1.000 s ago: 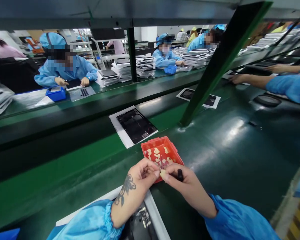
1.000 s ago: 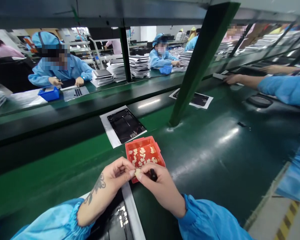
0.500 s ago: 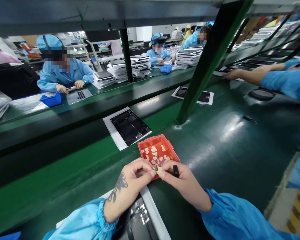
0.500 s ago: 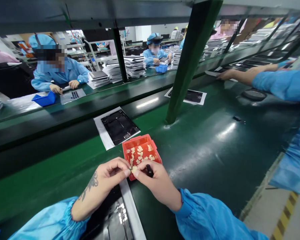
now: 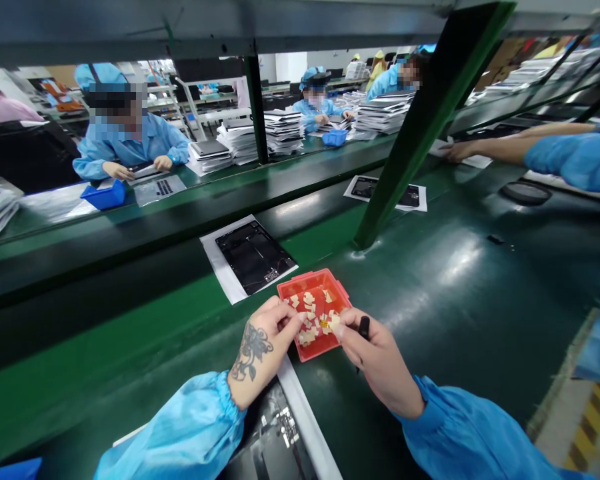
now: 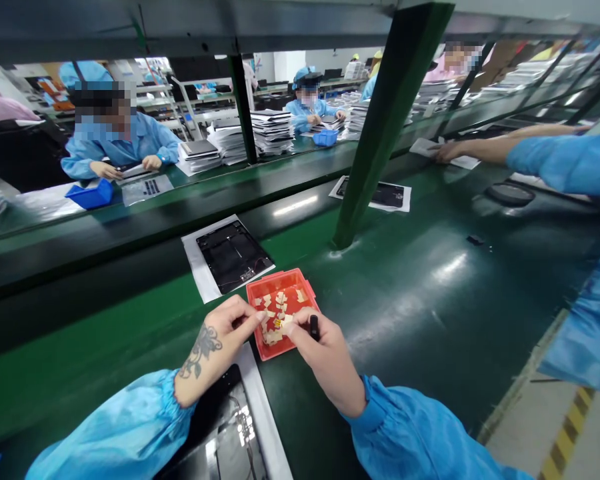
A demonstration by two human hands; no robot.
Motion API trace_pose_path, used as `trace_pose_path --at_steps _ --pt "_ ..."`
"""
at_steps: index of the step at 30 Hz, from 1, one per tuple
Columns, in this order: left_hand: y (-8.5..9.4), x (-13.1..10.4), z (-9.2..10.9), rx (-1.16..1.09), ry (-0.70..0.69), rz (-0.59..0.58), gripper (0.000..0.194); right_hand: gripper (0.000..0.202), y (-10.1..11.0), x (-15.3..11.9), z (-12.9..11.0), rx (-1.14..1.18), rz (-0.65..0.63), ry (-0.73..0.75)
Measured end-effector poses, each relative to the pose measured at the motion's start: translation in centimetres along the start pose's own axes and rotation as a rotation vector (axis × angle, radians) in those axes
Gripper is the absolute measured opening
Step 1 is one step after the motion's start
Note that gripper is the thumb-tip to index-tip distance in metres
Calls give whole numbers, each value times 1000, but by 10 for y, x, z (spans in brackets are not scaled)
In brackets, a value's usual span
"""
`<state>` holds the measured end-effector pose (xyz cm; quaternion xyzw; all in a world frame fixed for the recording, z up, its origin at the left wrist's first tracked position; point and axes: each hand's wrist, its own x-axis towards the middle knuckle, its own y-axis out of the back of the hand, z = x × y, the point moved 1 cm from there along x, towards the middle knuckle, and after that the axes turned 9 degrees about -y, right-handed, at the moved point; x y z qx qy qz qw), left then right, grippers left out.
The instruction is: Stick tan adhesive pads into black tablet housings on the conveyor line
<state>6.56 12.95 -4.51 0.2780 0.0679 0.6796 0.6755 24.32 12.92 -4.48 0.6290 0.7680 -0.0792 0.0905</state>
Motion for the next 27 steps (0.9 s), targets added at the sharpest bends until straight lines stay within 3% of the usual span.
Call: trace_pose_path --at_steps 6,13,16,22,27 --pt "0 -1 3 -80 23 -80 21 23 1 0 3 -9 -14 20" --pt "6 -8 16 -642 281 -241 27 28 0 -3 -3 -31 -143 43" --pt "7 -13 20 -775 350 -224 22 26 0 -3 -2 -36 -147 56" --pt "7 -14 19 -713 330 -165 18 26 -1 -1 -2 -92 -130 87" --pt "10 -12 20 -544 231 -107 18 27 0 -1 -3 -196 -20 151"
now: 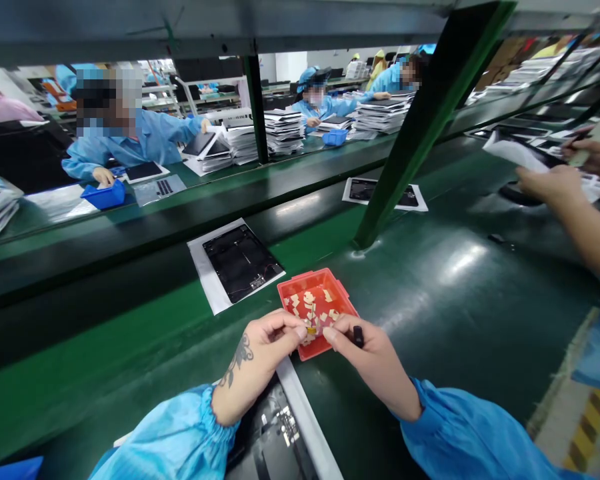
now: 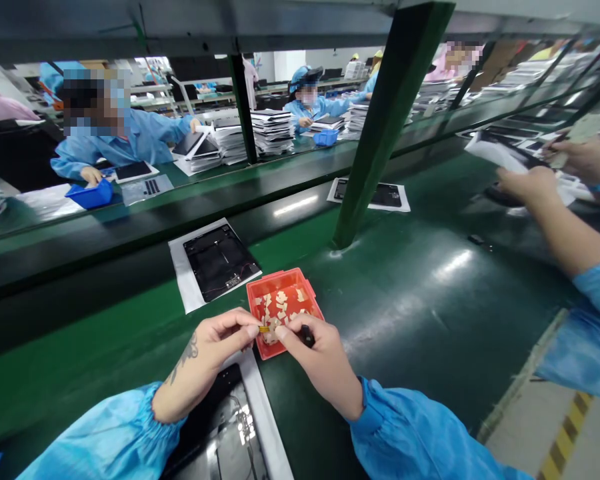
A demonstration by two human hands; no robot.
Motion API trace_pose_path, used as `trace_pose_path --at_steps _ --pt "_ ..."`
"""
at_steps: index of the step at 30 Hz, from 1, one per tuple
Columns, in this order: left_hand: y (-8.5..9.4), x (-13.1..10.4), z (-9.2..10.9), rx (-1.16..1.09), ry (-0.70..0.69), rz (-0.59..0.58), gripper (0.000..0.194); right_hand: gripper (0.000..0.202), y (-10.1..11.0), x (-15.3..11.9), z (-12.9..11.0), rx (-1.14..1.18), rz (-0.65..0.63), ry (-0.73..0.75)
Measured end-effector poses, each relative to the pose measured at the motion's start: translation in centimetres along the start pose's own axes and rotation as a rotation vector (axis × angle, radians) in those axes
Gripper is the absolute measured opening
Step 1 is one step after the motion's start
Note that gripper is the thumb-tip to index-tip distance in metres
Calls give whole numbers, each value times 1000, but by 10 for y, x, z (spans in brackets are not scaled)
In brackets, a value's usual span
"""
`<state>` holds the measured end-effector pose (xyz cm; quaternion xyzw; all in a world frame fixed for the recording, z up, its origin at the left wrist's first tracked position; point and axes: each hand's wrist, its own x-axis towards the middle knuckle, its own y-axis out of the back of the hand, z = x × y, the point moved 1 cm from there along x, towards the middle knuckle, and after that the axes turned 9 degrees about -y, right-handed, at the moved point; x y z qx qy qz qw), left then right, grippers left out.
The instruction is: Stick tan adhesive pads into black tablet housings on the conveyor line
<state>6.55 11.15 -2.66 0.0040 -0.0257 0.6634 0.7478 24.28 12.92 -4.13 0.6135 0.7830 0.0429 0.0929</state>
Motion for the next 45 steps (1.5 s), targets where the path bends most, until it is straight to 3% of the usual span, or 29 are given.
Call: trace_pose_path --at_steps 5,16,25,37,41,45 --pt "1 -1 0 127 -68 -47 18 9 0 0 1 -86 37 103" --pt "1 -2 -2 245 -139 -119 20 22 0 0 -4 -52 -135 -33" --pt "1 -2 -1 205 -117 -141 20 33 2 1 -3 -64 -187 -12" --pt "3 -5 -3 88 12 -144 17 21 1 0 -3 -158 -152 87" --pt "4 -6 -8 -114 116 -107 16 17 1 0 -2 -185 -127 135" --pt "9 -9 -16 -297 242 9 14 19 3 3 1 -193 -75 110"
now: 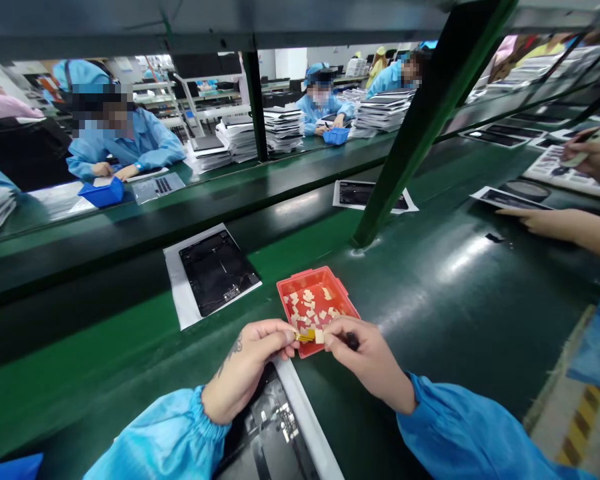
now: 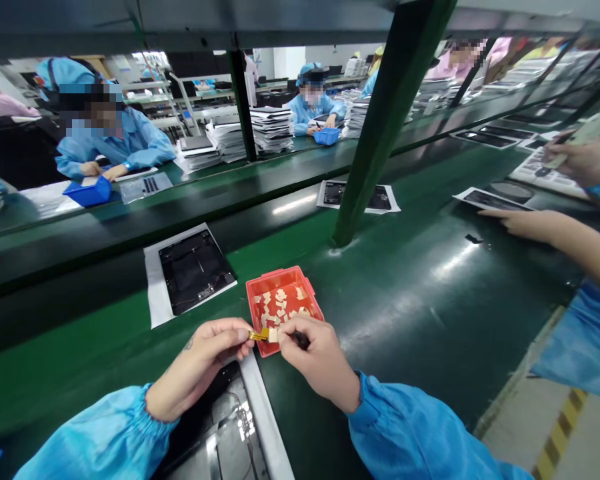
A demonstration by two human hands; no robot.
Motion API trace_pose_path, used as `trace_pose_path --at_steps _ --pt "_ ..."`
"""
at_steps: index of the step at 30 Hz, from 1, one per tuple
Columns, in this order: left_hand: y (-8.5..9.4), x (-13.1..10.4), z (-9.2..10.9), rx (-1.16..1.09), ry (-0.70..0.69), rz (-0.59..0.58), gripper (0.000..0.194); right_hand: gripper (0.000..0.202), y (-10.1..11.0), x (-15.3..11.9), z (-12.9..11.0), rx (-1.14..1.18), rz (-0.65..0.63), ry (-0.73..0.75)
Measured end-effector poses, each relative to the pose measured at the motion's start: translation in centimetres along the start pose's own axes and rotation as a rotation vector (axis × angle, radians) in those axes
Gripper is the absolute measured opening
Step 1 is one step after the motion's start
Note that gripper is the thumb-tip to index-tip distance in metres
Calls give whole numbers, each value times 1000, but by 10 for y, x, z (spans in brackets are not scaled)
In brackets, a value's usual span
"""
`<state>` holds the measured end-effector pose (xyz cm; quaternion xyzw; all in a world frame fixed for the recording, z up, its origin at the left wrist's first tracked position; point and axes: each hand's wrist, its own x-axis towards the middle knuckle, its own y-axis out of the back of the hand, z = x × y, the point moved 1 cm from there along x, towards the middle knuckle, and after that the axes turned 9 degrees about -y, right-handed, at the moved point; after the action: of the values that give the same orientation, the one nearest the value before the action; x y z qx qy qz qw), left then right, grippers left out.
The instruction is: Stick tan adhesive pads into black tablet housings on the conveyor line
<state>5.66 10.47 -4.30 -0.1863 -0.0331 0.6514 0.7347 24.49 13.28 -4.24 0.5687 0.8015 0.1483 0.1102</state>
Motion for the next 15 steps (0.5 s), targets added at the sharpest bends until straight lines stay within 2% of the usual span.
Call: trace_pose_path --at_steps 4,7,15 --pt "9 -5 0 -38 14 78 14 28 2 2 4 -46 83 -46" --pt "15 -13 0 -24 10 107 17 32 3 3 7 -141 155 -12" --pt "29 -48 -4 -24 16 152 21 9 3 7 18 -204 280 107"
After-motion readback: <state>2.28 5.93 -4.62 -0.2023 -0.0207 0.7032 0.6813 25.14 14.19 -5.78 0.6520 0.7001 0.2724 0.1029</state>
